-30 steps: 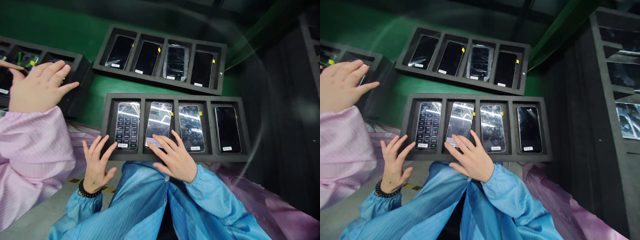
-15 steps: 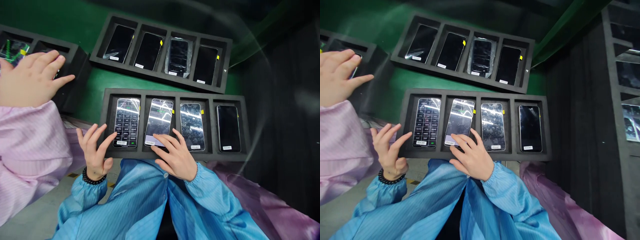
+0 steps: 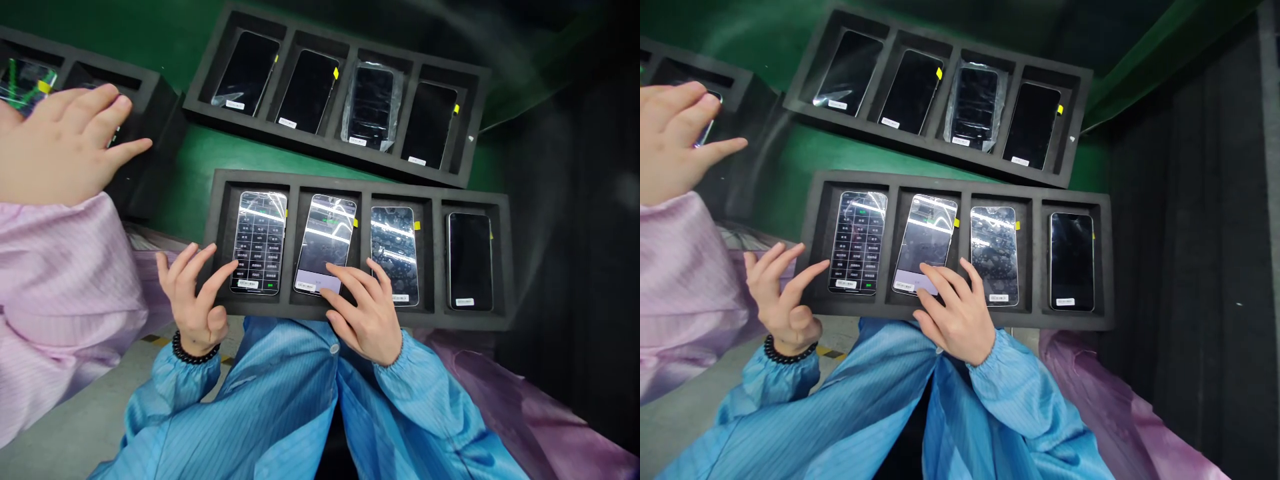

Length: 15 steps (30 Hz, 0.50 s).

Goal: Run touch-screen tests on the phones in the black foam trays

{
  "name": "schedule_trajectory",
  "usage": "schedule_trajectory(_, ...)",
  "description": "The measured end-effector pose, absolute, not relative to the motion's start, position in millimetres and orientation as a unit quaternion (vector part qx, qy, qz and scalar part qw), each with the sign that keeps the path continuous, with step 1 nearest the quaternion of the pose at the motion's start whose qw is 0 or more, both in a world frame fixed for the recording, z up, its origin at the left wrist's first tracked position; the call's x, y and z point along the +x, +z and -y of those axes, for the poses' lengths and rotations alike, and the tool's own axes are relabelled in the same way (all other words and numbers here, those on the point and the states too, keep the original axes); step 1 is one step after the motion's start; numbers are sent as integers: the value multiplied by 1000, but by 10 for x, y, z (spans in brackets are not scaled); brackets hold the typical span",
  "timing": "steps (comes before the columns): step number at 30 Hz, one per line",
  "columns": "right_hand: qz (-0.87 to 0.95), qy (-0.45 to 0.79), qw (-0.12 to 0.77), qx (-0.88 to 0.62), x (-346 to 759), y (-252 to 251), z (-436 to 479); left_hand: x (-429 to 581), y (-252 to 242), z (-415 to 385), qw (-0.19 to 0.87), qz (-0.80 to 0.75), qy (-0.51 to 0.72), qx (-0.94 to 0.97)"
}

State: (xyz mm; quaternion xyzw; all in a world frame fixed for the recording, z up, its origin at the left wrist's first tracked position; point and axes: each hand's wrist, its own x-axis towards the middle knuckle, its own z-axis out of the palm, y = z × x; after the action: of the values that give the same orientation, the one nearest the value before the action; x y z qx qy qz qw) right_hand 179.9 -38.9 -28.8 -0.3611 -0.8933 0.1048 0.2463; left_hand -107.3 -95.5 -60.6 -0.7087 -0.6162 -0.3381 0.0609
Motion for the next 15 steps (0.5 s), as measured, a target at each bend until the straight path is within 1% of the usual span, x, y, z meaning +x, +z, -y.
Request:
schedule_trajectory(5, 888, 116, 256, -363, 1834, -248, 372, -1006, -442, 905, 31, 643, -319, -696)
schedule_trajectory(10, 891, 125, 231, -370, 1844, -198, 339, -880, -238, 635, -49, 677, -268, -684)
schedule_trajectory(15, 891, 125, 236, -366, 1816, -218, 341, -837, -256, 452, -126, 691, -237, -671)
